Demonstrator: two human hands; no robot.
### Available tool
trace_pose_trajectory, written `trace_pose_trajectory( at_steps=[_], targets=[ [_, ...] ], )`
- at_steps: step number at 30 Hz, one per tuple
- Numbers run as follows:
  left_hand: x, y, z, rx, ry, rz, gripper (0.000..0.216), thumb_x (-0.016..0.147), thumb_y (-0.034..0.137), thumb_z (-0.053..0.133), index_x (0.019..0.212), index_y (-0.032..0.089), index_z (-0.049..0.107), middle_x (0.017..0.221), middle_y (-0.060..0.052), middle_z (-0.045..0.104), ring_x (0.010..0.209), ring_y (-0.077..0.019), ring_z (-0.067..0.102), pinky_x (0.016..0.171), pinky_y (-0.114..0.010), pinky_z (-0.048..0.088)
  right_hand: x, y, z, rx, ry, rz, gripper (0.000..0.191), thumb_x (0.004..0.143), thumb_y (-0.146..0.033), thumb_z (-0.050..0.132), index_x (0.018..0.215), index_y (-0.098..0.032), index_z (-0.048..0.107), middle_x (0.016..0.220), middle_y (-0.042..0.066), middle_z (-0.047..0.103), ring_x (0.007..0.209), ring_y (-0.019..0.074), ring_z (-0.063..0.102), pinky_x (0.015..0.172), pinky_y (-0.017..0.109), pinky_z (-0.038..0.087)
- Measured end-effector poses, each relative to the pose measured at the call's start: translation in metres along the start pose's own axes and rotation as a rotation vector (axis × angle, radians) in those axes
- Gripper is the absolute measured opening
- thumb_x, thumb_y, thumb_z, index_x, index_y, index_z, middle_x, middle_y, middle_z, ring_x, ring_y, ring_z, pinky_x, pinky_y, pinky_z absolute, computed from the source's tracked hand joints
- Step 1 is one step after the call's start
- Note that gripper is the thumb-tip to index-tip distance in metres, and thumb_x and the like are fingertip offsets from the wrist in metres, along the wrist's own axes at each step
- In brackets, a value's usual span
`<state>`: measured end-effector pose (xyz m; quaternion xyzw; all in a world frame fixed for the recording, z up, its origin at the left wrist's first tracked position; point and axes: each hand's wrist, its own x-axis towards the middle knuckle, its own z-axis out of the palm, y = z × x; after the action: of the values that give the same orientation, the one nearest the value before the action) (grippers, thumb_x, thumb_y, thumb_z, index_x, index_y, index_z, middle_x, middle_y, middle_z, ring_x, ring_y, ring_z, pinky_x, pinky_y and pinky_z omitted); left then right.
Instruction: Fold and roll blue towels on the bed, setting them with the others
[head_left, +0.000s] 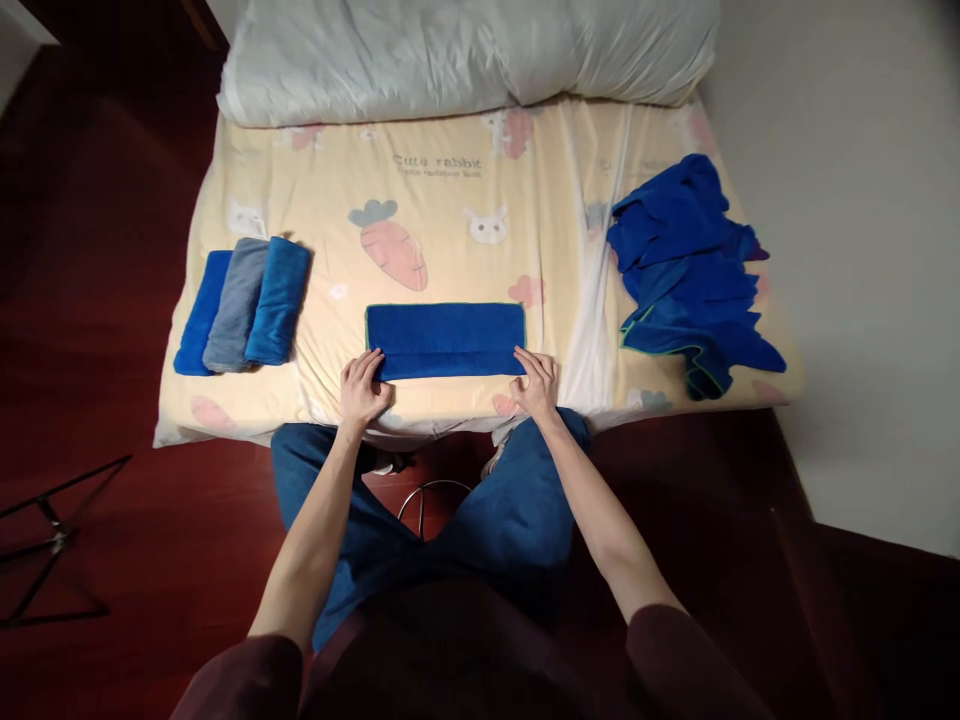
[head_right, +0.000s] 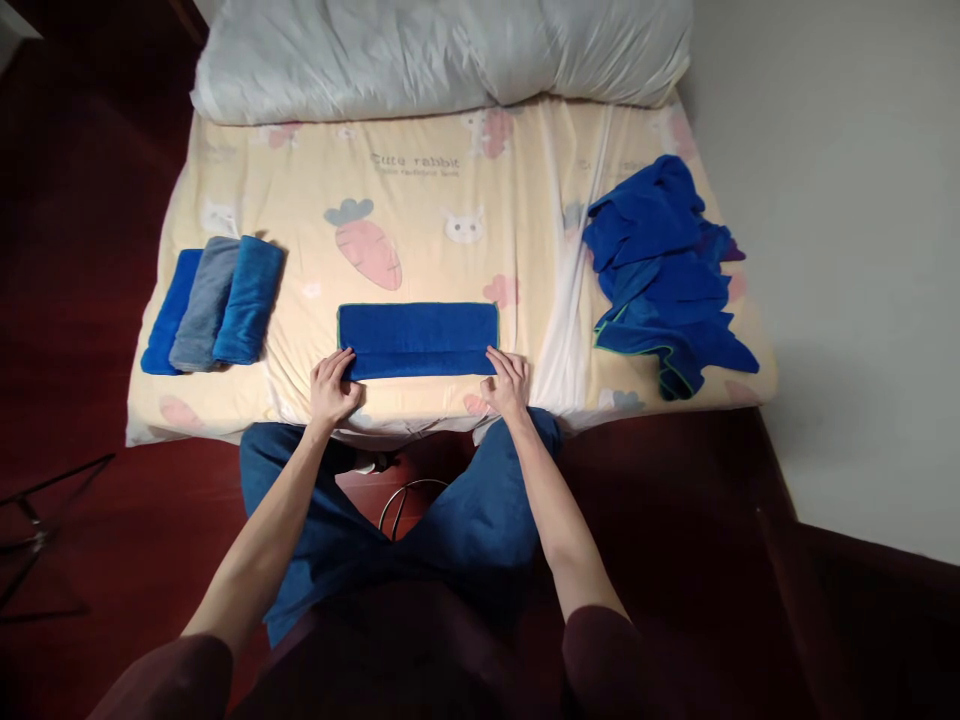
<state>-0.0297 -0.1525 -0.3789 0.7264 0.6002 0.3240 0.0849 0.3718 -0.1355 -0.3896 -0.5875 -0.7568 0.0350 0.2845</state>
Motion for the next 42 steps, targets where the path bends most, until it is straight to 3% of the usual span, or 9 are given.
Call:
trace_pose_trajectory(
  at_steps=[7, 13, 18, 21, 36, 42],
  targets=[
    [-0.003, -0.007, 0.003, -0.072, 0.043, -0.064, 0.051, 0.088, 0.021, 0.053, 0.138, 0.019, 0.063, 0.149, -0.011, 0.062, 0.143, -0.0280, 0.053, 0.122, -0.050, 0.037, 0.004, -0.001, 0.003, -0.011, 0.019, 0.055, 0.052, 0.082, -0.008, 0.054, 0.131, -0.019, 0.070, 0.140, 0.008, 0.070, 0.122, 0.0273, 0.061, 0.109, 0.046, 0.044],
    [-0.002, -0.008, 0.001, -0.093, 0.041, -0.080, 0.052, 0.085, 0.016, 0.050, 0.135, 0.019, 0.064, 0.147, -0.012, 0.063, 0.143, -0.0288, 0.052, 0.122, -0.052, 0.037, 0.003, 0.006, 0.008, 0.026, 0.037, 0.044, 0.051, 0.085, -0.006, 0.052, 0.131, -0.021, 0.071, 0.137, 0.007, 0.072, 0.118, 0.0256, 0.062, 0.108, 0.046, 0.044],
    [-0.006, -0.007, -0.002, -0.100, 0.047, -0.058, 0.039, 0.080, 0.015, 0.050, 0.114, 0.021, 0.067, 0.128, -0.012, 0.072, 0.129, -0.0309, 0.060, 0.113, -0.053, 0.041, -0.001, 0.008, 0.012, 0.056, 0.112, 0.083, 0.037, 0.079, -0.006, 0.050, 0.101, -0.021, 0.075, 0.111, 0.007, 0.079, 0.106, 0.0259, 0.066, 0.102, 0.045, 0.046],
    [-0.010, -0.007, -0.002, -0.065, 0.056, -0.095, 0.029, 0.078, 0.016, 0.052, 0.103, 0.022, 0.066, 0.118, -0.012, 0.074, 0.117, -0.0318, 0.063, 0.106, -0.051, 0.043, -0.003, 0.008, 0.012, 0.069, 0.128, 0.095, 0.031, 0.076, -0.008, 0.050, 0.094, -0.022, 0.072, 0.104, 0.006, 0.078, 0.103, 0.0265, 0.067, 0.101, 0.045, 0.047],
    [-0.009, -0.009, 0.000, -0.069, 0.121, -0.195, 0.028, 0.092, 0.025, 0.054, 0.116, 0.020, 0.065, 0.113, -0.014, 0.068, 0.115, -0.0327, 0.057, 0.106, -0.050, 0.041, 0.001, 0.007, 0.006, 0.176, 0.150, 0.128, 0.033, 0.077, -0.010, 0.052, 0.105, -0.021, 0.066, 0.105, 0.009, 0.073, 0.105, 0.0273, 0.066, 0.100, 0.042, 0.054],
    [-0.012, -0.017, 0.006, -0.082, 0.160, -0.239, 0.032, 0.102, 0.038, 0.047, 0.122, 0.019, 0.063, 0.110, -0.015, 0.066, 0.109, -0.0311, 0.058, 0.102, -0.049, 0.044, 0.000, 0.006, 0.007, 0.194, 0.214, 0.161, 0.025, 0.091, -0.023, 0.051, 0.112, -0.020, 0.064, 0.107, 0.011, 0.072, 0.103, 0.0255, 0.068, 0.097, 0.040, 0.056]
  ],
)
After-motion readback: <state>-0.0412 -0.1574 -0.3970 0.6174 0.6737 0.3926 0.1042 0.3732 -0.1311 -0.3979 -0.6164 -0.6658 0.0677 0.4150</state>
